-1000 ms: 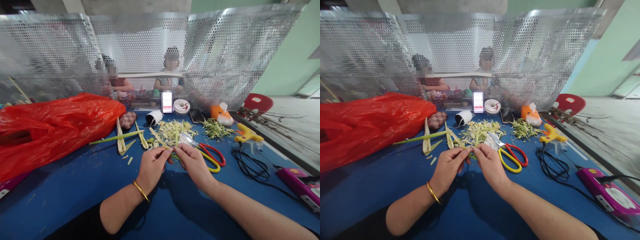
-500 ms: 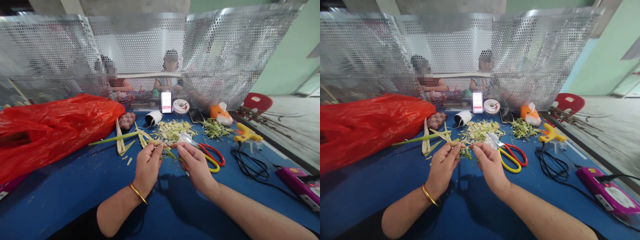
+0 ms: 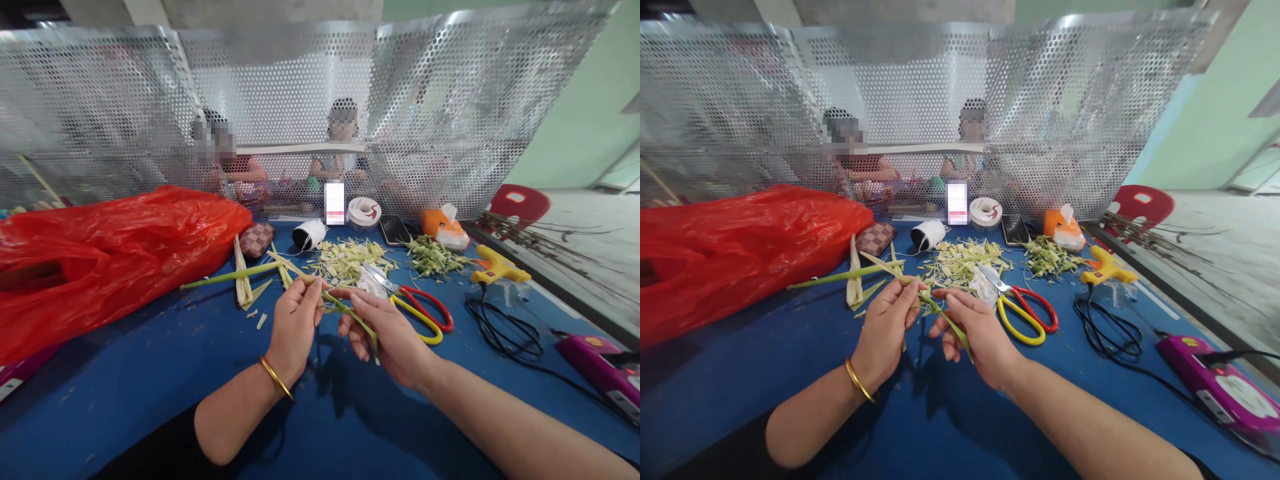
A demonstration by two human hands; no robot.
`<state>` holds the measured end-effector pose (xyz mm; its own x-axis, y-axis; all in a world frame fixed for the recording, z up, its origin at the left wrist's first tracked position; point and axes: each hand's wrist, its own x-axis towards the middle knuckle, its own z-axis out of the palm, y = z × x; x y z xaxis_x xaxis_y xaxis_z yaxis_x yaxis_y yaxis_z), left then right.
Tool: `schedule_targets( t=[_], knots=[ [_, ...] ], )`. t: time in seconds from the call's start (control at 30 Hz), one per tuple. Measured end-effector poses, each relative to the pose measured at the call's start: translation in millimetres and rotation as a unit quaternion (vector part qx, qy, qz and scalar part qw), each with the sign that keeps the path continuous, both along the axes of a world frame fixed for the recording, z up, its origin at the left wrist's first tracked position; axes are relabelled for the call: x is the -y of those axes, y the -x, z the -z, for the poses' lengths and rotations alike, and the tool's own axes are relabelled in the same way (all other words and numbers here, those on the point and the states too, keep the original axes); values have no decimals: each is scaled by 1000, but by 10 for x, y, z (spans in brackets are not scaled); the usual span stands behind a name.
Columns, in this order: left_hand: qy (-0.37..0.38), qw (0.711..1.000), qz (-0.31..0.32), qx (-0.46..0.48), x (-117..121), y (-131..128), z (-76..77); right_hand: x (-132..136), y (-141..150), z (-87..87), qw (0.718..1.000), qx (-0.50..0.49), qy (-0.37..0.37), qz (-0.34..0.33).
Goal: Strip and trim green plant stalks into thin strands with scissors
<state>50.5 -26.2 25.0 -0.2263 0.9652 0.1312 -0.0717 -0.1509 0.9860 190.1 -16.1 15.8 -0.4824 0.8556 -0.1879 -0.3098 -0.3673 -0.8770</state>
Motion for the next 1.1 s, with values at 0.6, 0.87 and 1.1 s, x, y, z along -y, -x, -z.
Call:
schedule_targets(
  t=[0.6, 0.87, 1.1],
  knots=[
    [-45, 978, 35, -199, 71, -19, 42, -35, -16, -5, 949, 147, -246, 133],
    [-20, 979, 2, -202, 68, 27, -46, -65, -90, -40, 913, 199, -290, 208],
    [-34, 976, 4, -214, 81, 9, -45, -49, -11, 35, 941, 151, -241, 185]
  ],
)
